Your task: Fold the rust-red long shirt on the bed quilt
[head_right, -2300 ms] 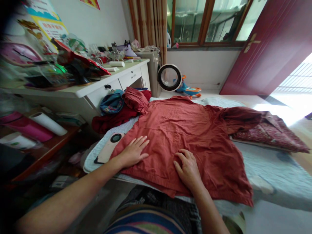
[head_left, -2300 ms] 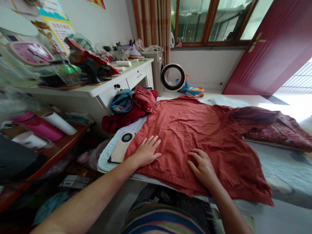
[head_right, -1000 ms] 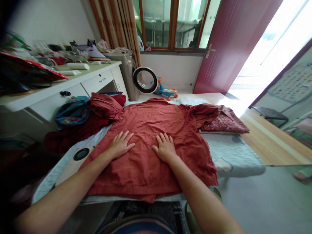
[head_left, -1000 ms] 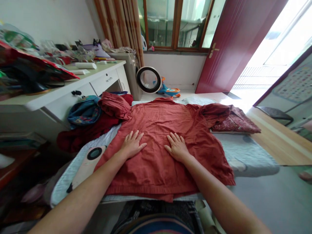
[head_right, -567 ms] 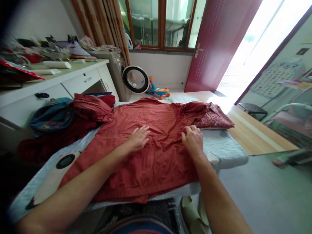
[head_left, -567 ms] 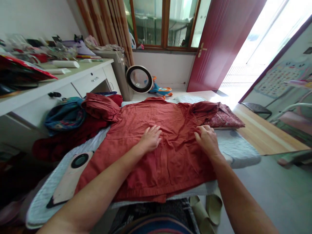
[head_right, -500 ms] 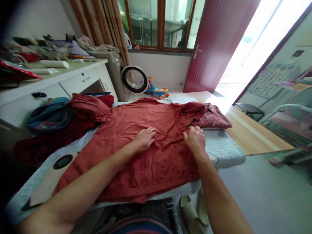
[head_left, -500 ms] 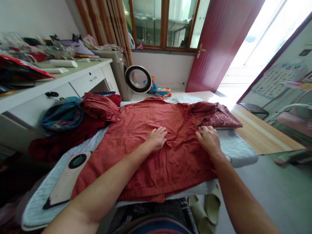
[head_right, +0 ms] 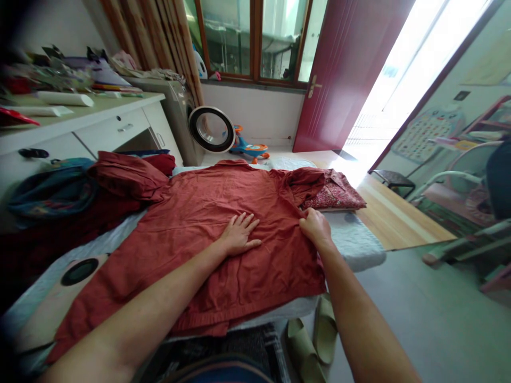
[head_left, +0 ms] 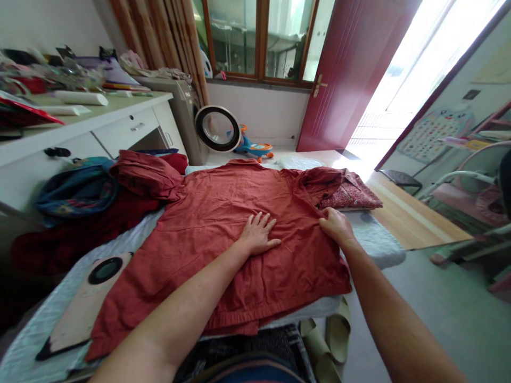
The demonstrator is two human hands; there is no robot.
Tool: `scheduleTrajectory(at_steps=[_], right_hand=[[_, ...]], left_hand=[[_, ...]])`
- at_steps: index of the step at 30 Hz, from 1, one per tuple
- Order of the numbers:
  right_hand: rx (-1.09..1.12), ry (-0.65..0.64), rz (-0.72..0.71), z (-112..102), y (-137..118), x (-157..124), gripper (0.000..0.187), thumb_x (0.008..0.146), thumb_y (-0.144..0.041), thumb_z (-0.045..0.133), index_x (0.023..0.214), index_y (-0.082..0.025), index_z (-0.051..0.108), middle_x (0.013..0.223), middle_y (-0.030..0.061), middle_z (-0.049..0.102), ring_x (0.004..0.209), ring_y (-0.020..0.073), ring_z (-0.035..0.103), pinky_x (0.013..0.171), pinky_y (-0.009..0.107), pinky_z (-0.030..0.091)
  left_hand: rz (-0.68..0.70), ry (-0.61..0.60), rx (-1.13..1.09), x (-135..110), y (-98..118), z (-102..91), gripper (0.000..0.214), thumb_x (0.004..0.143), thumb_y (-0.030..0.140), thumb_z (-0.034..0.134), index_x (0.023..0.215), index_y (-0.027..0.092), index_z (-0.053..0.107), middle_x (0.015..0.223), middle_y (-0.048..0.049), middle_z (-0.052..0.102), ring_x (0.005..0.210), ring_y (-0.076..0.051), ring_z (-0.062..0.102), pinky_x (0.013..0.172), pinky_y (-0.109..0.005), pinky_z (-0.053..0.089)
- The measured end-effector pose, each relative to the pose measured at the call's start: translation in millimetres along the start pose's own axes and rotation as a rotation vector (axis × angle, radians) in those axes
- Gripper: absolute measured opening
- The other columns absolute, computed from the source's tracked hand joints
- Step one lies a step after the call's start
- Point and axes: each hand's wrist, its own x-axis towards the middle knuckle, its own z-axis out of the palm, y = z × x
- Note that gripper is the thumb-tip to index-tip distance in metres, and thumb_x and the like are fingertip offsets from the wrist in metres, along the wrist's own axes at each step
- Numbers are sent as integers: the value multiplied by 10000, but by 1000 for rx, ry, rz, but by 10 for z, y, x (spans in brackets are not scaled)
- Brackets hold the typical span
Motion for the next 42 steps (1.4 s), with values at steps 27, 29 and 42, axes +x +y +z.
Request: scheduleTrajectory(at_steps=[27,29,42], right_hand=[[-224,144,-119,-145,-781,962,500,874,-485,542,1083,-66,719,1179,236,623,1137,348,526,933,429,385],[-231,66,-90,-61,-807,1052,521,836,-496,604,1100,-61,714,1192,242,626,1161,364,518,935,439,383],[-168,80,-4,104,-543,1261,352,893,-297,522,1184,-157,661,1189,200,642,1103,319,591,883,398,451]], left_hand=[[21,17,-26,-31,0,-4,849,828,803,300,1504,291,331,1601,-101,248,1477,-350,151,1170,-557,113],[20,18,-35,-33,-6,-4,845,829,804,294,1503,296,333,1601,-95,251,1479,-345,151,1173,-553,116],[62,112,-75,-86,-44,31,755,866,748,335,1462,290,399,1569,-79,332,1456,-304,243,1176,-555,157]])
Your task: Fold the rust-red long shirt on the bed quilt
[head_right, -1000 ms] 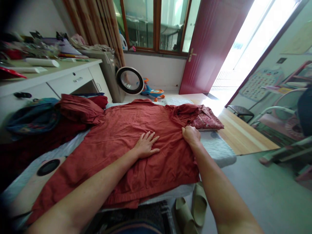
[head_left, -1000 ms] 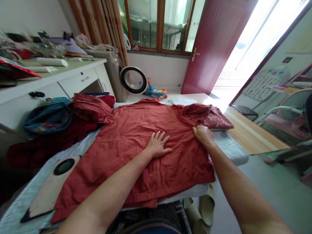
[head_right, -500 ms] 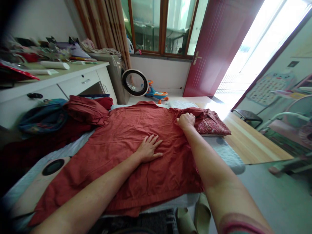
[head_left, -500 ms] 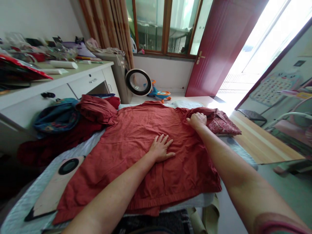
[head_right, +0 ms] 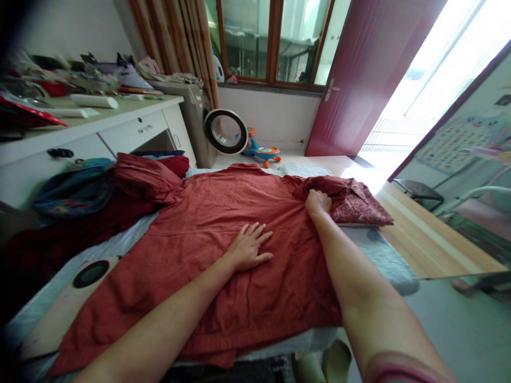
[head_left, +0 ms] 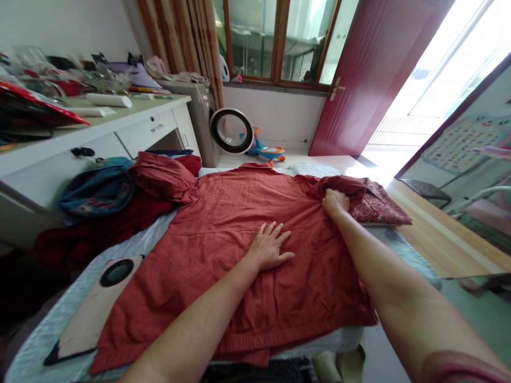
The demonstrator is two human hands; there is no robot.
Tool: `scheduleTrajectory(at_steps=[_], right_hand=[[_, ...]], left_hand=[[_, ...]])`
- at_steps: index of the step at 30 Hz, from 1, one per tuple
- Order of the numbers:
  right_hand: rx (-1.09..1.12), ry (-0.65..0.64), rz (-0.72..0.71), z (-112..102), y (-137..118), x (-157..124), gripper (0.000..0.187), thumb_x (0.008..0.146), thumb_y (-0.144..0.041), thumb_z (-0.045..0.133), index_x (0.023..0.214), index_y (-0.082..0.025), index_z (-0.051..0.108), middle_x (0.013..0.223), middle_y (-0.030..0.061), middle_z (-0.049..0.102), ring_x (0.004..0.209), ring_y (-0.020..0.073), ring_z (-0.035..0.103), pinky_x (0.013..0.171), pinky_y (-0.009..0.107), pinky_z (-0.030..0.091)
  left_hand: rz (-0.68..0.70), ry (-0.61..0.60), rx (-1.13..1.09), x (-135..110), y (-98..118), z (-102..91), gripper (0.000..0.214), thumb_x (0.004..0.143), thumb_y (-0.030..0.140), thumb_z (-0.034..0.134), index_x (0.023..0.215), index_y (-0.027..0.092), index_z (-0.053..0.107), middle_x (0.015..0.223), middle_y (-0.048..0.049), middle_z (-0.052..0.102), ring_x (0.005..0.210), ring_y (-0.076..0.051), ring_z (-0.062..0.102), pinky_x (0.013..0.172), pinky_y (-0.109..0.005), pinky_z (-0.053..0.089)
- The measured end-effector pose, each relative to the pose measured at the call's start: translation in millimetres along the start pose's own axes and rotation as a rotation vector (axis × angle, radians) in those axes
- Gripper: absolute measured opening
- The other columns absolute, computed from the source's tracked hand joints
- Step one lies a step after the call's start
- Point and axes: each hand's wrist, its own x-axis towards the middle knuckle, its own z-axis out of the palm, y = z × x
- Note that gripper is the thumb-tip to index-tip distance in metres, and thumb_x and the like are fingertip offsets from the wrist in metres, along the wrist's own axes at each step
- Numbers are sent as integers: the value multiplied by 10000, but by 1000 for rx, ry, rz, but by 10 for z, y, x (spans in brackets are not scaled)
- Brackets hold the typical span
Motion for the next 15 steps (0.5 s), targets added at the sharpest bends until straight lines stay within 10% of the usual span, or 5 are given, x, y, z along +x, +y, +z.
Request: scheduleTrajectory(at_steps=[8,15], right_hand=[[112,-135,-70,-171,79,119,367,887,-426,519,965,-147,746,1045,143,721,960,264,668,766,285,476],[78,-62,-19,-190,-71,108,552,947,-501,389,1057,-81,731,1103,236,690,1048,324,655,820,345,487]], left_hand=[[-279,334,36,26,-86,-150,454,979,429,360,1358,230,511,1538,-76,390,1446,-235,281,1189,-544,146],[-455,168,146,299,-599,-377,544,959,466,364,1435,213,442,1556,-105,352,1455,-292,252,1166,-591,164]])
